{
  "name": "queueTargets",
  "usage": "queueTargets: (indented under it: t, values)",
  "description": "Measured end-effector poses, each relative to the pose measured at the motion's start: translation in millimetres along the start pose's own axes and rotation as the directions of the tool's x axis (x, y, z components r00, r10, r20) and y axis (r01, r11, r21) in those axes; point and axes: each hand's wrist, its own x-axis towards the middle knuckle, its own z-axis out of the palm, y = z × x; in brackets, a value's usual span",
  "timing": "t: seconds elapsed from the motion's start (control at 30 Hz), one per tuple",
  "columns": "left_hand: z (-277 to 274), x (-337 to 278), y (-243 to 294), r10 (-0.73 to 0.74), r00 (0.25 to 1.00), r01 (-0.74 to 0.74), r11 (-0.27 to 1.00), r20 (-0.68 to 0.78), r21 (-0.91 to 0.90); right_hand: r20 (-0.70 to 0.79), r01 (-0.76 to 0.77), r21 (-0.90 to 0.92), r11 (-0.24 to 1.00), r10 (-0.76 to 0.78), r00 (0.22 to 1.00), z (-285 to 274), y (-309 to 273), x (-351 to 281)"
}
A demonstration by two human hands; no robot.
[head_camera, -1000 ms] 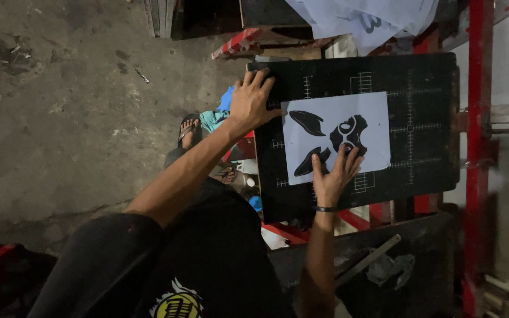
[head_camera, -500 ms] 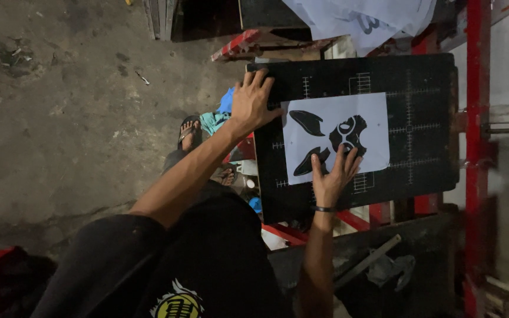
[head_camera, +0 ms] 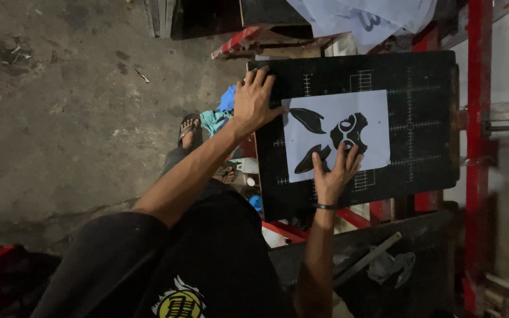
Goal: Aligning a printed stencil design on a printing board using a ruler for precise placement.
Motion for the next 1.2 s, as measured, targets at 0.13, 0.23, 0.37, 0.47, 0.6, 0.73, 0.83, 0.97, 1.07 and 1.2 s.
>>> queueTargets:
  t: [0.13, 0.23, 0.37, 0.47, 0.6, 0.73, 0.83, 0.97, 1.07, 1.2]
  values:
    - [-3.1, -1.6, 1.7, -0.022, 1.000, 0.022, 0.999, 0.015, -0.026, -0.010, 0.023, 0.006, 1.000, -0.022, 1.000, 0.2, 0.2, -1.4]
    - [-5.9, -1.0, 1.7, -0.027, 0.999, 0.027, 1.000, 0.031, 0.008, -0.005, 0.013, 0.005, 1.000, -0.013, 1.000, -1.3, -3.6, -0.7]
    - [-8.5, -4.4, -2.5, -0.020, 0.998, 0.023, 0.999, 0.059, -0.046, 0.005, 0.009, -0.022, 1.000, -0.009, 1.000, -3.7, -10.6, -4.9]
    - [-9.9, -4.4, -2.7, -0.021, 0.996, 0.025, 0.999, 0.084, -0.048, 0.008, -0.006, -0.023, 1.000, 0.006, 1.000, -5.3, -16.3, -5.6]
    - [-9.6, -1.9, -3.2, -0.038, 0.993, 0.041, 0.999, 0.110, -0.023, 0.055, -0.071, -0.031, 0.997, 0.073, 0.996, -13.3, -30.5, -2.3]
    - [-6.1, -2.4, -6.5, -0.033, 0.992, 0.038, 0.999, 0.121, -0.037, -0.001, 0.030, -0.045, 0.999, -0.030, 1.000, -4.0, -12.2, -6.2]
    - [-7.6, -2.1, -8.8, -0.035, 0.991, 0.040, 0.999, 0.131, -0.033, -0.024, 0.052, -0.047, 0.998, -0.053, 0.998, -1.8, -12.1, -7.0]
    - [-7.8, 0.0, -13.6, 0.002, 0.992, 0.002, 0.999, 0.126, -0.035, -0.051, 0.072, -0.055, 0.996, -0.075, 0.996, -1.8, -14.6, -6.7]
    - [-8.2, -2.0, -14.7, 0.019, 0.992, -0.013, 0.999, 0.127, -0.043, -0.042, 0.055, -0.047, 0.997, -0.056, 0.998, -3.6, -16.8, -7.0]
    - [-4.2, -3.0, -17.0, 0.035, 0.994, -0.030, 0.998, 0.104, -0.047, -0.016, 0.034, -0.073, 0.997, -0.035, 0.999, -2.0, -14.4, -7.3]
